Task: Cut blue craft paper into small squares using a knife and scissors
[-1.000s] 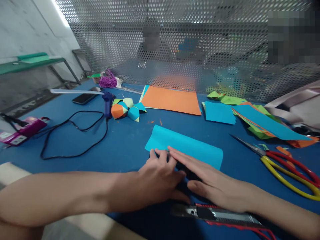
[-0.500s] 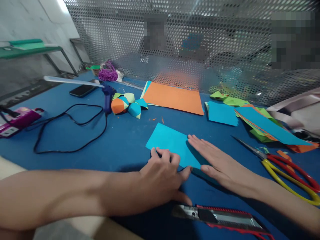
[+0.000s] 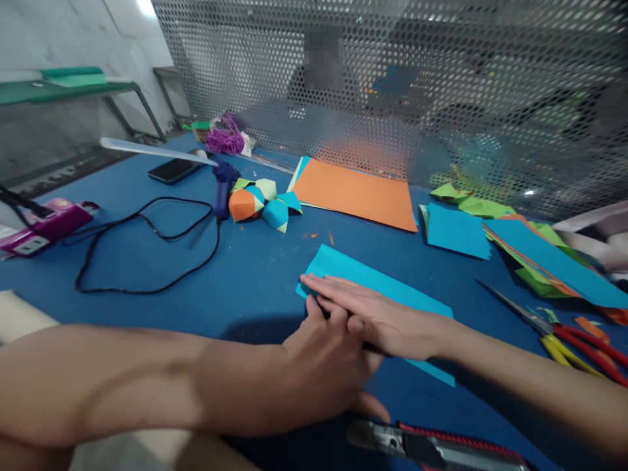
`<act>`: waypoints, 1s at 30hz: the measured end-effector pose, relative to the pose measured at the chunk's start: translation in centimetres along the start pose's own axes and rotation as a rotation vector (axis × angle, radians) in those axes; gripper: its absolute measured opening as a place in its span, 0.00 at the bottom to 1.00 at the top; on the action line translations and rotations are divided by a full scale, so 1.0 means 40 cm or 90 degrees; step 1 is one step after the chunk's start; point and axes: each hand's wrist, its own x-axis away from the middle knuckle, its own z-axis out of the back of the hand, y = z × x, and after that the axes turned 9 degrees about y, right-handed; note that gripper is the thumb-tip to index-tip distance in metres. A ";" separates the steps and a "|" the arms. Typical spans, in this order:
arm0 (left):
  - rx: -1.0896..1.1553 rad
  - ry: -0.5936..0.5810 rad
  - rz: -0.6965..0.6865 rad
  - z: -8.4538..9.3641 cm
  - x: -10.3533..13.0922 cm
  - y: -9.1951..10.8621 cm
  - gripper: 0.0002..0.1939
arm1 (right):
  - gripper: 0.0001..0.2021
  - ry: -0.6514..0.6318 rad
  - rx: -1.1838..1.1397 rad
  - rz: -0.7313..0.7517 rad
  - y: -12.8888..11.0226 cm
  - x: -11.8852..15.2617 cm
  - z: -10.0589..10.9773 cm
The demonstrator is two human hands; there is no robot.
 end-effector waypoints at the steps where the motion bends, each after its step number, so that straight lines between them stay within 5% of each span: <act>1: -0.003 -0.002 0.003 0.001 -0.001 0.000 0.32 | 0.37 -0.005 -0.003 0.010 0.006 0.002 0.001; 6: -0.023 -0.016 0.008 0.010 -0.002 0.001 0.38 | 0.35 -0.011 0.046 0.019 0.031 -0.008 0.020; 14: -0.058 0.059 0.002 -0.001 0.012 0.001 0.37 | 0.39 0.021 0.135 0.019 0.061 -0.044 0.035; 23: -0.071 0.039 -0.003 0.008 0.006 -0.001 0.41 | 0.43 0.071 0.287 0.044 0.083 -0.063 0.043; 30: -0.061 -0.047 0.014 0.033 -0.018 -0.010 0.40 | 0.44 0.082 0.329 0.052 0.089 -0.052 0.030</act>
